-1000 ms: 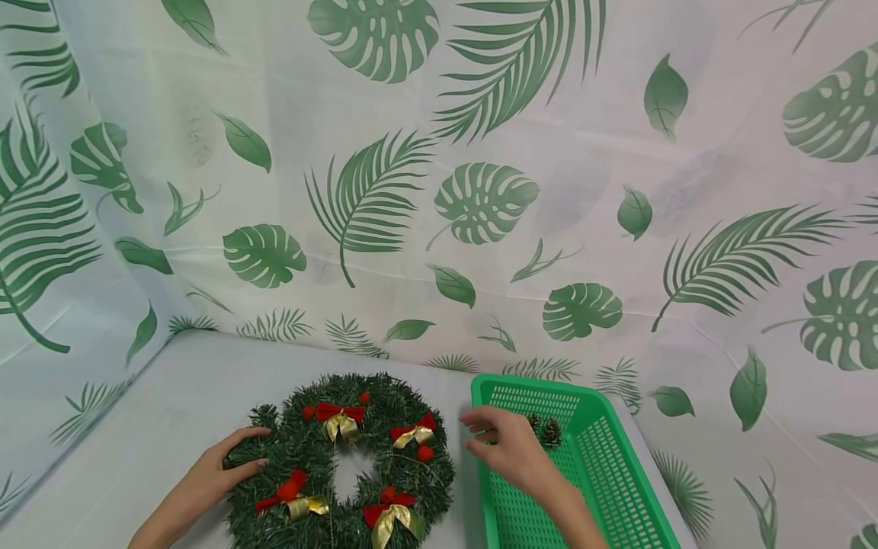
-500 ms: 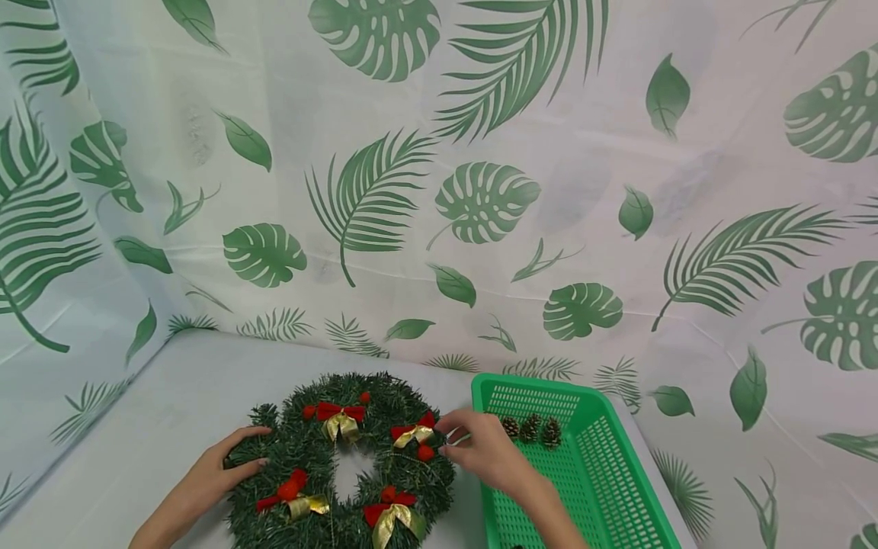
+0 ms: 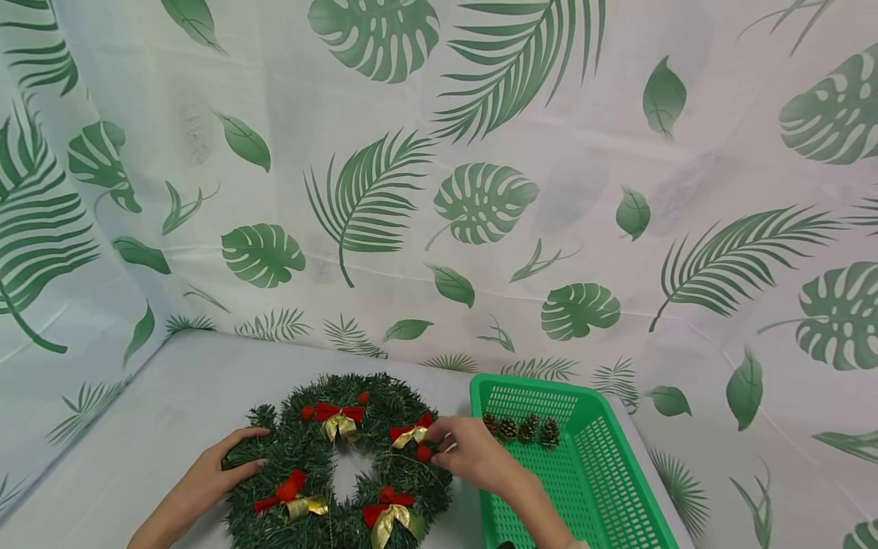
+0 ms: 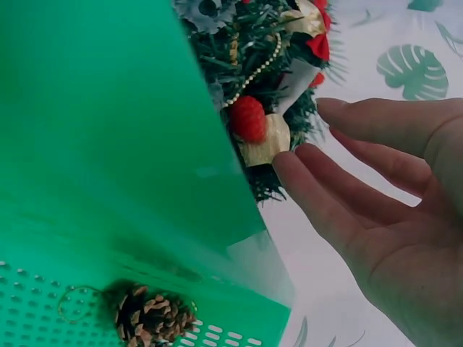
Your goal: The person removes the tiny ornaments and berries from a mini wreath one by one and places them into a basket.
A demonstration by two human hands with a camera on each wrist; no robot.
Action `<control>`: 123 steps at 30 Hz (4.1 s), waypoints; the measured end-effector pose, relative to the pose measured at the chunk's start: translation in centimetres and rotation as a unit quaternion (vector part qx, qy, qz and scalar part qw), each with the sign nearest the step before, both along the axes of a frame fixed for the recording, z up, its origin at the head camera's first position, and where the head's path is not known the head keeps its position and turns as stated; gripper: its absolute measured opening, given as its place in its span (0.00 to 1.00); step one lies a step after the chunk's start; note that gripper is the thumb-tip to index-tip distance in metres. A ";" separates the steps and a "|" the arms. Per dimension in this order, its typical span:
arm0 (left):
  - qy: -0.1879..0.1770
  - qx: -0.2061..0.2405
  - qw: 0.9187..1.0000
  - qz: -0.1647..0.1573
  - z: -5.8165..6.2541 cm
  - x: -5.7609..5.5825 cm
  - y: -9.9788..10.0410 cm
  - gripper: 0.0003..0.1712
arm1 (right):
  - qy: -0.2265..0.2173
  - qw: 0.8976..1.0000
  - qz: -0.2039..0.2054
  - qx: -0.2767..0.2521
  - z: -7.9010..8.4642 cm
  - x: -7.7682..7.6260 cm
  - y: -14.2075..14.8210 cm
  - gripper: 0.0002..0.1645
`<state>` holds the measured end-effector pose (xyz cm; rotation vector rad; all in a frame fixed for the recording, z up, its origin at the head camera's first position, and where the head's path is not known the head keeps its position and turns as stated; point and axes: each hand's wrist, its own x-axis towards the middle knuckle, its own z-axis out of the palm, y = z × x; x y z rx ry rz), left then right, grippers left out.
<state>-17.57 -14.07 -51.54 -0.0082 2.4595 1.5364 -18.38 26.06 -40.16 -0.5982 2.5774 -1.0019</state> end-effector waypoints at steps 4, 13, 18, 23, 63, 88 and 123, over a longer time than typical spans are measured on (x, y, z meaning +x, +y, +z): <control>0.002 -0.005 1.000 0.001 0.0 0.0 0.0 0.36 | 0.005 1.000 0.000 0.004 0.0 -0.1 -0.4 0.15; 0.005 0.001 1.000 0.001 0.0 0.0 0.0 0.35 | 0.023 1.000 0.009 0.013 0.1 -0.2 -1.2 0.13; 0.006 -0.004 1.000 0.002 0.0 0.0 0.0 0.36 | 0.030 0.999 0.014 0.016 0.0 -0.2 -1.6 0.13; 0.005 -0.001 1.000 0.003 0.0 0.0 0.0 0.36 | 0.042 0.999 0.018 0.022 -0.2 -0.3 -2.1 0.13; 0.009 0.005 1.000 0.000 0.1 0.1 -0.1 0.34 | 0.079 0.993 0.038 0.082 -2.4 -1.4 -2.8 0.15; 0.000 0.001 1.000 0.000 -0.1 0.0 -0.1 0.36 | 0.120 0.989 0.046 0.073 -1.4 -0.7 -2.4 0.14; 0.004 -0.006 1.000 -0.004 0.3 0.1 0.1 0.35 | 0.157 0.986 -0.018 0.059 2.5 0.6 0.6 0.13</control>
